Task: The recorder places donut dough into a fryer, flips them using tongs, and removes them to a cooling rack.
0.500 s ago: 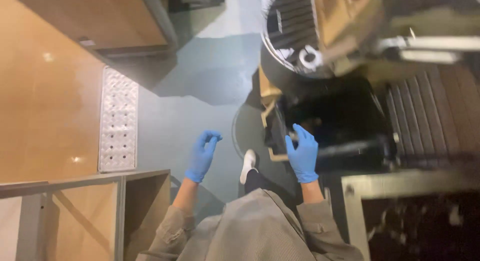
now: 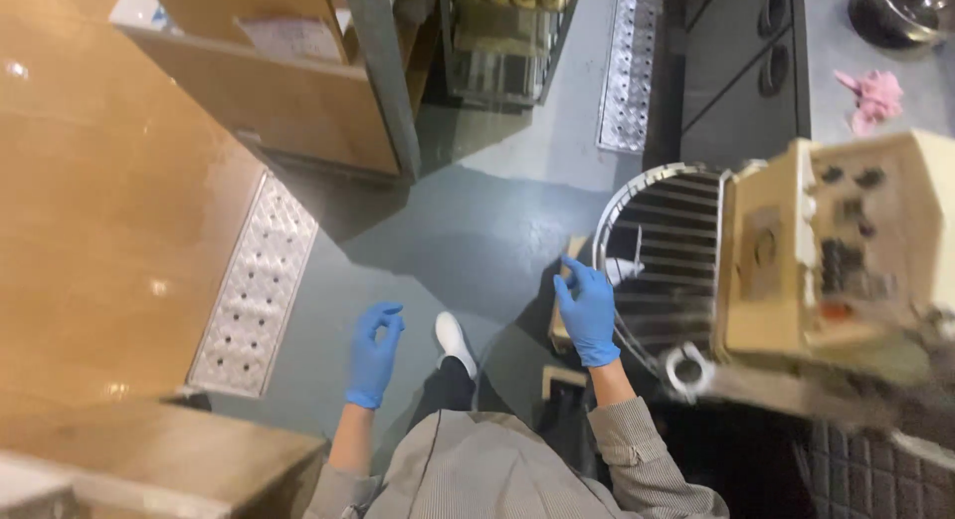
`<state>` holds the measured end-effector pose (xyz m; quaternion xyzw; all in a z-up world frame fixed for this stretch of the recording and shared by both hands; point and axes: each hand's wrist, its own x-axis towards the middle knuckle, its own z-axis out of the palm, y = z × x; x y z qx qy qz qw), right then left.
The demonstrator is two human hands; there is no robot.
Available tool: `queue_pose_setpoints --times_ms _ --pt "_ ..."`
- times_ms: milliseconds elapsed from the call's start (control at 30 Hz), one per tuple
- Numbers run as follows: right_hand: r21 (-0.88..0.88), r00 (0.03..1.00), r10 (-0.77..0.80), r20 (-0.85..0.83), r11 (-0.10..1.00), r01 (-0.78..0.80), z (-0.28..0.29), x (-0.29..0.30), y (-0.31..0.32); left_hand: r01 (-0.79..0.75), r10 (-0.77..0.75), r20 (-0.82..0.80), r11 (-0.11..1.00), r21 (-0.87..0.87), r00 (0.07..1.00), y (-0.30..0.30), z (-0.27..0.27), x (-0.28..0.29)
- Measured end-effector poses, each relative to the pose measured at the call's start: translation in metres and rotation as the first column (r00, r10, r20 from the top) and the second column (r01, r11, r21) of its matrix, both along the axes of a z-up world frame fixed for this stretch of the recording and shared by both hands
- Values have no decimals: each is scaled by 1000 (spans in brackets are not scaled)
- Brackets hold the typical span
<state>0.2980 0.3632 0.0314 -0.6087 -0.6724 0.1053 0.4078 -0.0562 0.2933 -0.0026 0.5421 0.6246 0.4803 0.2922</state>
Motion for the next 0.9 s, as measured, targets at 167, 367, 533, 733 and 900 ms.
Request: queue_pose_setpoints --times_ms 167,367,533,733,900 --pt "-131 994 -87 -65 988 78 7 -16 111 68 -64 -25 983 169 998 139 29 -11" --pt "-88 972 -2 -236 996 -19 -13 -24 266 56 -62 120 997 60 991 279 88 -19" --pt "-132 953 40 -299 988 -83 -15 -28 455 2 -19 202 996 84 979 386 93 -26" --pt "-174 856 183 -483 938 -299 -73 -20 729 -170 190 260 981 -98 947 463 50 -17" --pt "-339 393 -120 -912 759 -556 -79 -43 933 -281 332 198 928 -246 922 499 49 -5"
